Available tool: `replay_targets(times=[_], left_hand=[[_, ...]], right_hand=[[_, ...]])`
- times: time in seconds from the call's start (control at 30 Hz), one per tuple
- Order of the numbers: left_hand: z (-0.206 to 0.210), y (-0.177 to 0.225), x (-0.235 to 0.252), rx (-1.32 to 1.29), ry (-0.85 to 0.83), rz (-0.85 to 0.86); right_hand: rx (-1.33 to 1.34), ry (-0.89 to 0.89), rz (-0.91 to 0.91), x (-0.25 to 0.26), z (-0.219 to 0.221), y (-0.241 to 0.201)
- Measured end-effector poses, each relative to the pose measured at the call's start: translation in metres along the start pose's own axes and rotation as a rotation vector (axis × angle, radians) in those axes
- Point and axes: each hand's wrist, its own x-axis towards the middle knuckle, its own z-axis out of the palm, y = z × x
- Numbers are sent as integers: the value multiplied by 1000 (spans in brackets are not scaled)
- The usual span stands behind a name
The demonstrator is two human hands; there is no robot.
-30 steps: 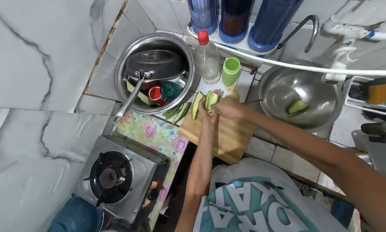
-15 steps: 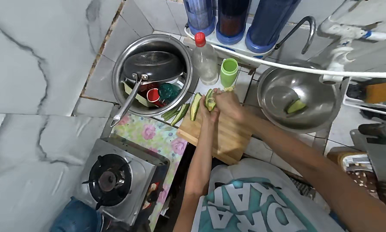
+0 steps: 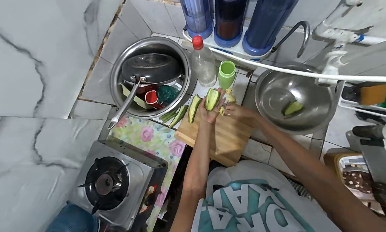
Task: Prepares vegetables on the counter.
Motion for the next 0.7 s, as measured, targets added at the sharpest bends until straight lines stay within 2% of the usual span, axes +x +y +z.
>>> replay_targets(times=[0.1, 0.17, 0.3, 0.4, 0.47, 0.53, 0.63, 0.7], left_hand=[[12, -3, -7, -32, -48, -113], [22, -12, -9, 11, 19, -146], [18, -24, -5, 31, 50, -193], [19, -30, -6, 26, 114, -171], [24, -35, -8, 159, 185, -91], [32, -41, -8, 275, 226, -44], [46, -47, -9, 417, 286, -7], [45, -44, -6, 420, 303, 28]], right_hand=[[427, 150, 308, -23, 10, 22], [489, 260, 380, -37, 16, 19], [166, 569, 181, -58, 23, 4], [-207, 667, 13, -75, 18, -24], [-447, 653, 24, -79, 12, -52], [-638, 574, 152, -74, 5, -79], [-756, 539, 167, -59, 6, -87], [-841, 455, 139, -47, 13, -88]])
